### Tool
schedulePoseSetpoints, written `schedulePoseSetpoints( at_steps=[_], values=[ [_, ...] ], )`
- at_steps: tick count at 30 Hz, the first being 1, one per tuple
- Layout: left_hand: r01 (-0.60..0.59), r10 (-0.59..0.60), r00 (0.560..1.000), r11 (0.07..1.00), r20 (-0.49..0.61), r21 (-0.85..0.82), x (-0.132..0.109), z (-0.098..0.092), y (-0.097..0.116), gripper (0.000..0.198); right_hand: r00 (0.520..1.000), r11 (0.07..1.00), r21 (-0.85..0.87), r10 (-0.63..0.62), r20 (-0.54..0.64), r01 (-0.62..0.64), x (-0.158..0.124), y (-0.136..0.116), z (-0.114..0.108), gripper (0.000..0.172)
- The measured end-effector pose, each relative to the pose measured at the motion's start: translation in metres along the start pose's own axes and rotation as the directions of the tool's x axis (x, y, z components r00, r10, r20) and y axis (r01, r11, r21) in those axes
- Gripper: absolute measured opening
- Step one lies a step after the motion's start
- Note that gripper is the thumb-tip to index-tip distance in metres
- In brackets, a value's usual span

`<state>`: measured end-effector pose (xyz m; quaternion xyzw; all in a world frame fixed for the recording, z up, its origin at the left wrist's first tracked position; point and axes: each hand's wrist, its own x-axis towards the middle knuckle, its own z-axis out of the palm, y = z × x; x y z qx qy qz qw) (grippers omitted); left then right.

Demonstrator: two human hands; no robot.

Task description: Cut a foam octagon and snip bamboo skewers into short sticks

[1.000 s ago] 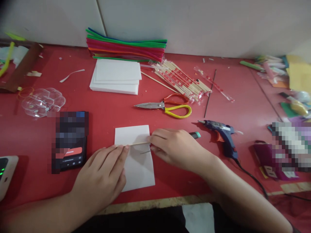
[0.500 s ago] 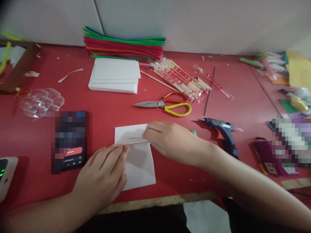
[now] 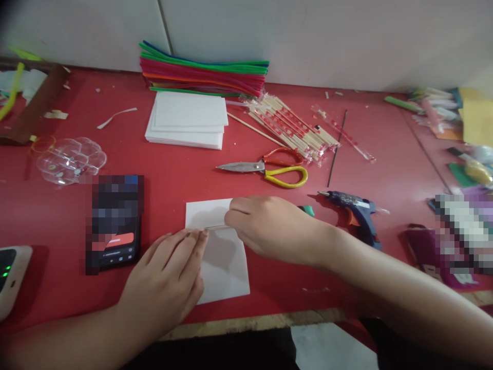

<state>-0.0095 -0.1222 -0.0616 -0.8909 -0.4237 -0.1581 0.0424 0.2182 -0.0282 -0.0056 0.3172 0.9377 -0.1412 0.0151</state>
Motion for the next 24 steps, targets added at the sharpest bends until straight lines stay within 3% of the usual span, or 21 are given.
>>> schedulePoseSetpoints(
  at_steps=[3,15,24],
  values=[
    [0.003,-0.003,1.000,1.000,0.011,0.006,-0.0002,-0.0002,0.0001,0.048,0.998,1.000,0.027,-0.010,0.056,0.008,0.0009,-0.0005,-0.0001,0.022],
    [-0.016,0.016,1.000,0.999,0.001,0.035,-0.0015,0.0020,0.0018,0.047,0.996,0.998,0.048,-0.046,0.077,0.042,0.0052,0.0014,-0.0077,0.021],
    [-0.014,0.014,1.000,0.998,-0.003,0.061,-0.0011,0.0017,0.0030,0.047,0.993,0.995,-0.033,-0.090,0.076,0.093,0.0063,0.0006,-0.0037,0.020]
  ],
)
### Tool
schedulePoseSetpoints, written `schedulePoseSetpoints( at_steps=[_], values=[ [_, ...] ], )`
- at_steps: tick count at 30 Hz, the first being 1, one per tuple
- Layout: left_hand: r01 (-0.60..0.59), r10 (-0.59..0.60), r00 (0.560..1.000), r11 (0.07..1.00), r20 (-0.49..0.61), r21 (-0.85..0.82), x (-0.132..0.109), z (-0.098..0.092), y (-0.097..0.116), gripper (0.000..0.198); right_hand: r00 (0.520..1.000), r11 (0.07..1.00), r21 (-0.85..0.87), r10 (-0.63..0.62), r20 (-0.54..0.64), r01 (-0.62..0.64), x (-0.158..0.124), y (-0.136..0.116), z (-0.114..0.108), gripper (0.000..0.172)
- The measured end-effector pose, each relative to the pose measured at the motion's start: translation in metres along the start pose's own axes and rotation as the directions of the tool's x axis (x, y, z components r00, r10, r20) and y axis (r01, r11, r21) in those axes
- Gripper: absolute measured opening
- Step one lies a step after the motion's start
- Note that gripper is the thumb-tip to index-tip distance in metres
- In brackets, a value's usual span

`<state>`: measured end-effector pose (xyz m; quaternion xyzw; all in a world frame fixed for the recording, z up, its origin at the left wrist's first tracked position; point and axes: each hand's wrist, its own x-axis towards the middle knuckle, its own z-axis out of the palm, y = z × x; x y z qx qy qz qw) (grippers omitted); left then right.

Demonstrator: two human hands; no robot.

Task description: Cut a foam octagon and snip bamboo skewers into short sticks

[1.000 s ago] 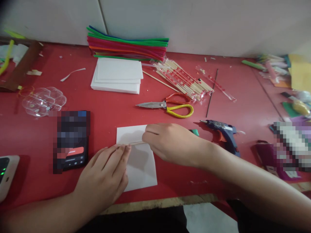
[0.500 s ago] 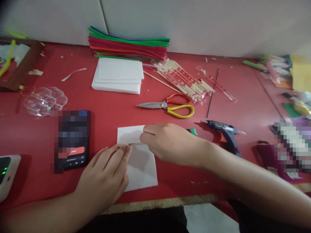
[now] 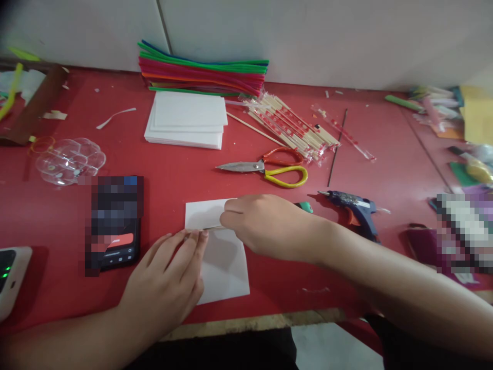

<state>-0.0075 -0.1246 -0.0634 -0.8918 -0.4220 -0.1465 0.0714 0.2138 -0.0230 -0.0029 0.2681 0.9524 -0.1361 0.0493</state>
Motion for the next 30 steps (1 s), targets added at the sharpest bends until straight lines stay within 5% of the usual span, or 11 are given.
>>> schedulePoseSetpoints(
  at_steps=[30],
  values=[
    [-0.005,0.005,1.000,1.000,-0.009,0.012,0.001,0.000,0.000,0.048,0.997,1.000,-0.027,0.017,0.076,-0.015,-0.013,0.008,-0.005,0.017]
  ],
)
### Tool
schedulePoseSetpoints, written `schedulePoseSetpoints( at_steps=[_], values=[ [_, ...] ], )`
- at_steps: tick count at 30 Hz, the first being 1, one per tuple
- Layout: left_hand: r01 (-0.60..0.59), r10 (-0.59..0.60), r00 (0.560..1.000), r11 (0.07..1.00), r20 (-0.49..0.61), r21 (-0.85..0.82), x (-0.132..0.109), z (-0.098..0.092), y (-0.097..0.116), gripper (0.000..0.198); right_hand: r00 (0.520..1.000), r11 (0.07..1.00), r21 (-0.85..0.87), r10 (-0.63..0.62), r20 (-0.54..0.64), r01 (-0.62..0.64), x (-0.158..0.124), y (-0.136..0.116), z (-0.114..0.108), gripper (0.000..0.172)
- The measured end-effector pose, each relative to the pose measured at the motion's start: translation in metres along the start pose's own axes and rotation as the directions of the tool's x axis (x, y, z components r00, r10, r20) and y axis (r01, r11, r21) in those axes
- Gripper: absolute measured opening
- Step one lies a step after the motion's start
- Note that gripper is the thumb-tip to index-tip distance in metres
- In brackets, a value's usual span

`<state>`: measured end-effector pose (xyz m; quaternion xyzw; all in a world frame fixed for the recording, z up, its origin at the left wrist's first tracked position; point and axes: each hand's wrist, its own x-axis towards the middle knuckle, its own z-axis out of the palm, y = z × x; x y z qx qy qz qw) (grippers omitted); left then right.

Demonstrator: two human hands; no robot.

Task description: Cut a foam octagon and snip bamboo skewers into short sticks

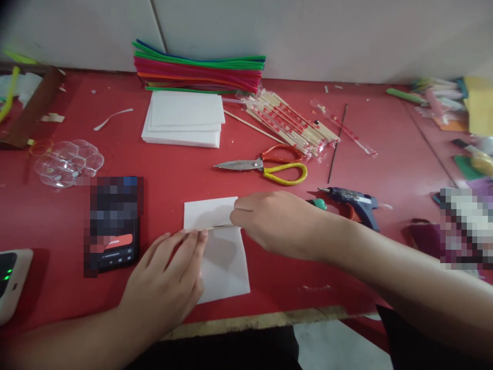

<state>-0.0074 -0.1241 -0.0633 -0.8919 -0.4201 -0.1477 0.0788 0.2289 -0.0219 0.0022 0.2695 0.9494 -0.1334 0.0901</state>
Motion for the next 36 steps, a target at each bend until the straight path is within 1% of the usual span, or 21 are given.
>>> schedulePoseSetpoints(
  at_steps=[5,11,13,17,19,21,25,28,30,33,36],
  values=[
    [-0.005,0.005,1.000,1.000,-0.004,0.000,0.000,0.001,-0.001,0.048,0.999,0.999,0.024,0.023,0.025,-0.024,-0.001,0.001,-0.001,0.016],
    [-0.001,0.001,1.000,1.000,0.002,0.000,-0.001,0.001,0.000,0.048,0.998,0.996,0.079,0.045,0.036,-0.048,-0.005,0.004,0.000,0.019],
    [-0.003,0.003,1.000,1.000,0.009,-0.003,-0.001,0.000,0.000,0.048,0.997,0.989,0.129,0.074,0.018,-0.076,-0.009,0.007,-0.001,0.019],
    [0.010,-0.008,0.999,0.999,0.038,-0.053,0.002,-0.003,-0.003,0.050,0.983,0.967,0.210,0.163,-0.079,-0.143,-0.021,0.012,0.000,0.016],
    [0.023,-0.018,0.997,0.997,0.069,-0.072,0.004,-0.004,-0.005,0.050,0.971,0.956,0.222,0.218,-0.098,-0.192,-0.026,0.013,0.006,0.016],
    [0.030,-0.023,0.995,0.997,0.095,-0.071,0.007,-0.005,-0.006,0.049,0.966,0.955,0.205,0.239,-0.094,-0.216,-0.030,0.012,0.017,0.017],
    [0.028,-0.023,0.993,0.998,0.113,-0.050,0.011,-0.008,-0.006,0.046,0.970,0.979,0.108,0.187,-0.157,-0.171,-0.034,0.010,0.040,0.021],
    [0.046,-0.034,0.990,0.996,0.138,-0.081,0.012,-0.010,-0.008,0.047,0.970,0.982,0.093,0.178,-0.166,-0.164,-0.038,0.012,0.044,0.022],
    [0.055,-0.033,0.988,0.989,0.152,-0.140,0.013,-0.011,-0.013,0.053,0.962,0.971,0.103,0.231,-0.143,-0.218,-0.043,0.015,0.041,0.021],
    [0.045,-0.002,0.984,0.970,0.179,-0.239,0.016,-0.010,-0.023,0.065,0.930,0.934,0.098,0.354,-0.104,-0.344,-0.049,0.021,0.036,0.018],
    [0.065,0.022,0.959,0.954,0.284,-0.292,0.020,-0.010,-0.030,0.067,0.903,0.905,0.108,0.422,-0.083,-0.412,-0.051,0.022,0.036,0.019]
  ],
)
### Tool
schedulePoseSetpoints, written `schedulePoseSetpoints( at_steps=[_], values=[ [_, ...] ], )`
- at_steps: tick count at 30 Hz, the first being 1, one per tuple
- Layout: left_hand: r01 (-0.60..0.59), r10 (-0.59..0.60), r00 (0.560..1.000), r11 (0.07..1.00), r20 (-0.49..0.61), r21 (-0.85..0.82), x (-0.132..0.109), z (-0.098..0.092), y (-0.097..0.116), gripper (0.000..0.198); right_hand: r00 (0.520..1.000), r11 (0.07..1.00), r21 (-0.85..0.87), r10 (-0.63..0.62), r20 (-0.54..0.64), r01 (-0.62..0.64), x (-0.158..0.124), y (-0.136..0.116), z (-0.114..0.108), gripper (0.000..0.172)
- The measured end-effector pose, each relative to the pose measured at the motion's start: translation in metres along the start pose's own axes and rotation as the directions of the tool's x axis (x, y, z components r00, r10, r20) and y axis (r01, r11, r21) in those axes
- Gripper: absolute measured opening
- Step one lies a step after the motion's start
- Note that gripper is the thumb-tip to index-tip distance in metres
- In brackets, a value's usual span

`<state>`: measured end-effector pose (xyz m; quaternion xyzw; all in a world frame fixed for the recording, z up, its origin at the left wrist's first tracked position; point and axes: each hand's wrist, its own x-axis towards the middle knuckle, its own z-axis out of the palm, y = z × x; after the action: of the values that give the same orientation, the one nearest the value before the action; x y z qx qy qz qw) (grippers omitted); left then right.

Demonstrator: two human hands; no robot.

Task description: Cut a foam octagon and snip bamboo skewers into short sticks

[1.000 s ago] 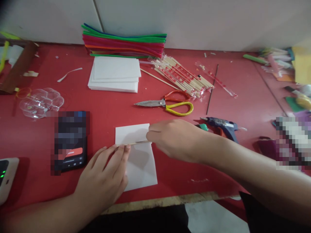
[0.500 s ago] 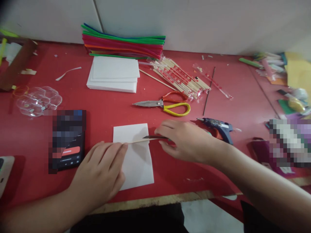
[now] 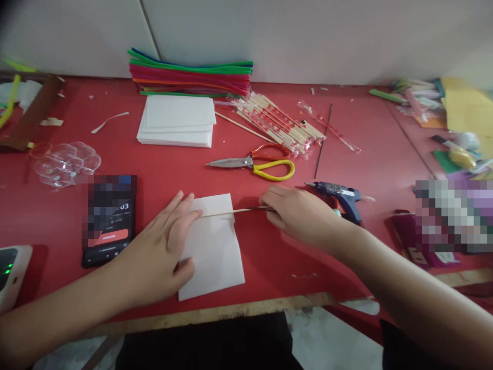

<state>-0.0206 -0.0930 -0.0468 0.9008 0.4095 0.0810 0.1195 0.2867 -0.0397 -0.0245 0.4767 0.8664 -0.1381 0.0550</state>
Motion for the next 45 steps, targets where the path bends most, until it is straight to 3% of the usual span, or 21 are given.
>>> schedulePoseSetpoints(
  at_steps=[4,12,18,24,30,36,45],
  values=[
    [0.021,-0.024,0.995,0.999,0.097,0.028,0.004,-0.005,-0.002,0.060,0.999,0.999,0.040,0.012,-0.048,-0.011,0.000,-0.008,0.008,0.021],
    [0.117,-0.131,0.990,0.973,0.054,0.199,-0.004,-0.013,0.005,0.068,0.995,0.996,0.010,0.092,-0.024,-0.091,-0.006,-0.006,0.001,0.016],
    [0.163,-0.181,0.982,0.950,0.045,0.267,-0.017,-0.015,0.017,0.049,0.995,0.995,-0.015,0.097,-0.023,-0.097,-0.003,-0.011,-0.003,0.011],
    [0.130,-0.132,0.991,0.954,-0.013,0.271,-0.021,-0.014,0.024,0.028,0.999,0.999,0.016,0.047,0.007,-0.047,0.009,-0.026,-0.005,0.011],
    [0.016,0.044,0.979,0.956,-0.197,0.292,-0.017,-0.002,0.033,0.032,0.997,0.992,0.103,-0.070,-0.024,0.072,0.027,-0.034,-0.006,0.019],
    [-0.098,0.152,0.975,0.949,-0.163,0.300,-0.023,0.012,0.040,0.032,0.986,0.978,0.125,-0.167,-0.010,0.167,0.037,-0.034,-0.004,0.027],
    [-0.126,0.174,0.975,0.945,-0.140,0.303,-0.023,0.013,0.037,0.033,0.991,0.990,0.055,-0.133,0.014,0.132,0.025,-0.039,-0.007,0.015]
  ],
)
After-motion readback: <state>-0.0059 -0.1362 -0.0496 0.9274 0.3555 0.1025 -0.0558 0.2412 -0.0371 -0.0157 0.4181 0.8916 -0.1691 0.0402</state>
